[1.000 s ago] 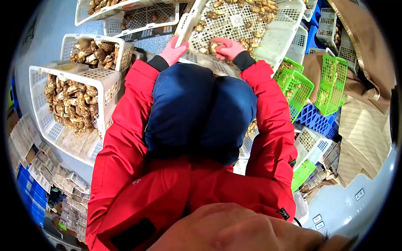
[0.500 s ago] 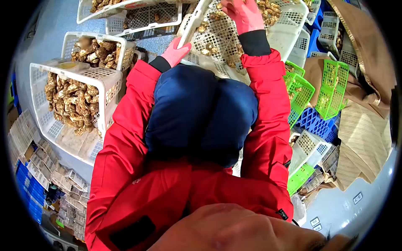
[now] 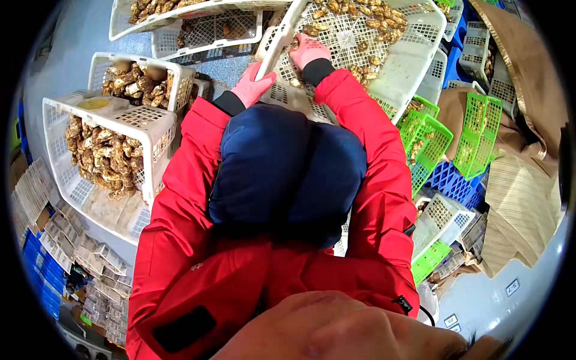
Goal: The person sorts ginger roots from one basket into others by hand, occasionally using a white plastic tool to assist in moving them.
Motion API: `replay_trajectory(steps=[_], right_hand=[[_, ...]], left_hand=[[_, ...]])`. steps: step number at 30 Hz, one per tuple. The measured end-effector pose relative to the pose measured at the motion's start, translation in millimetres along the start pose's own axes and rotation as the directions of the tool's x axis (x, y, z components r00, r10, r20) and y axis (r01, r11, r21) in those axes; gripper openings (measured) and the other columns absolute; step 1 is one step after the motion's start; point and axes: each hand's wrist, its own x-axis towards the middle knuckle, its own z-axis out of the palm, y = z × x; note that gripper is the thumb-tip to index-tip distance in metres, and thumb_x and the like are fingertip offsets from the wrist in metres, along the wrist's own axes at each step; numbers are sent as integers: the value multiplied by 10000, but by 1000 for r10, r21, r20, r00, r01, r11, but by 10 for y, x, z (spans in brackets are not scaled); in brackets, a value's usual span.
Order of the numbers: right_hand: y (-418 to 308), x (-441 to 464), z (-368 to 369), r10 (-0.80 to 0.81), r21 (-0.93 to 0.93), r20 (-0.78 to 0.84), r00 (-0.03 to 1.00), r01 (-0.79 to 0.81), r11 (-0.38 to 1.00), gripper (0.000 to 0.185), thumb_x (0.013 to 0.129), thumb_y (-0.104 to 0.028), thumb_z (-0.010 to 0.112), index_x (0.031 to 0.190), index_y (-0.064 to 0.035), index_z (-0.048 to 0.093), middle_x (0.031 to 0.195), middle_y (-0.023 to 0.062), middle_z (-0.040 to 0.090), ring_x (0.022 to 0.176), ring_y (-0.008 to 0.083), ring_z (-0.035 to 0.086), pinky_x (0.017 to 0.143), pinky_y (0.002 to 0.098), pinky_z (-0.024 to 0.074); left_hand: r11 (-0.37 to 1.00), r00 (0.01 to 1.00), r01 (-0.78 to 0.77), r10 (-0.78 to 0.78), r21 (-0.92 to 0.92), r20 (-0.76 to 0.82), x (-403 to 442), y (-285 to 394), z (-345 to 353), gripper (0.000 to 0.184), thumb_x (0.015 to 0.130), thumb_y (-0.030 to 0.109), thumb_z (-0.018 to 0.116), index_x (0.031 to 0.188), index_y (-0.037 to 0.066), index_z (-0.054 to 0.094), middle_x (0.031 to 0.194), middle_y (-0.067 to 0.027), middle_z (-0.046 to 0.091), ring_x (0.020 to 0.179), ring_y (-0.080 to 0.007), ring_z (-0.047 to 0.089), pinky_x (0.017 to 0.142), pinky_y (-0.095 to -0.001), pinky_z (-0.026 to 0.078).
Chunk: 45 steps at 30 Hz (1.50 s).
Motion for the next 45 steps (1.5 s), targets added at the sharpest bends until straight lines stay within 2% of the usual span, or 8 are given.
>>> replay_trajectory(steps=[4, 10, 14, 19, 23, 26, 30, 45], right_hand=[[401, -110, -228, 112, 261, -56, 992, -94, 961, 496, 658, -326, 607, 1104, -120, 539, 816, 93, 635, 748, 198, 603, 721, 294, 465], [-172, -461, -1506, -194, 905, -420, 887, 424, -22, 481, 747, -128, 633, 1173, -5, 446, 918, 85, 592, 769, 122, 568, 647, 235, 470], [242, 80, -976, -58, 349, -289, 956, 161, 923, 569, 708, -380, 628, 1177, -96, 473, 1064, 151, 554, 946, 227, 553, 777, 334, 433], [292, 326, -239, -461, -494, -306, 833, 275, 825, 199, 709, -280, 567, 859, -149, 565, 969, 61, 546, 928, 260, 508, 750, 388, 412], [307, 155, -403, -259, 214, -375, 890, 355, 910, 291, 742, -229, 563, 1015, -129, 582, 951, 89, 579, 899, 214, 543, 785, 310, 431], [345, -135, -607, -252, 999, -11, 968, -2, -49, 402, 833, -203, 532, 1189, -40, 438, 1043, 118, 550, 960, 195, 539, 813, 311, 446], [165, -483, -865, -312, 955, -135, 940, 40, -293, 592, 826, -169, 565, 1308, -44, 244, 1100, 171, 501, 979, 221, 524, 830, 319, 449], [421, -544, -990, -147, 985, -168, 975, 159, -69, 540, 820, -126, 539, 1282, -19, 279, 1085, 193, 513, 862, 198, 554, 633, 211, 444]], left_hand=[[998, 1000, 22, -22, -57, -4, -34, 91, 24, 473, 771, 281, 590, 1101, -30, 457, 993, -127, 497, 911, -167, 458, 798, -291, 380], [988, 1000, 11, -12, -153, -9, -31, 7, 40, 499, 771, 246, 607, 1143, -14, 400, 907, -47, 498, 796, -95, 438, 691, -257, 394], [994, 997, -55, 48, -96, -68, -10, -19, 49, 487, 758, 233, 618, 1125, -21, 424, 880, -36, 501, 787, -106, 441, 694, -266, 391], [999, 997, -39, 39, 6, -66, 29, -82, 26, 492, 751, 317, 594, 1086, -22, 476, 943, -130, 521, 904, -170, 473, 804, -276, 377], [998, 995, -63, 65, 26, -70, 41, -60, 8, 474, 744, 313, 600, 1068, -16, 493, 897, -120, 521, 810, -166, 473, 731, -290, 396], [996, 997, -51, 47, -71, -55, -34, 92, 72, 461, 756, 279, 602, 1073, -32, 478, 828, -53, 515, 763, -116, 451, 665, -274, 395], [983, 1000, -26, 23, -181, -22, 38, -54, 39, 465, 764, 267, 601, 1101, -24, 468, 907, -78, 524, 825, -134, 462, 719, -276, 393], [985, 988, -134, 141, 110, -63, 92, -244, -23, 493, 776, 290, 580, 1132, -27, 455, 1044, -173, 519, 979, -232, 480, 838, -310, 376]])
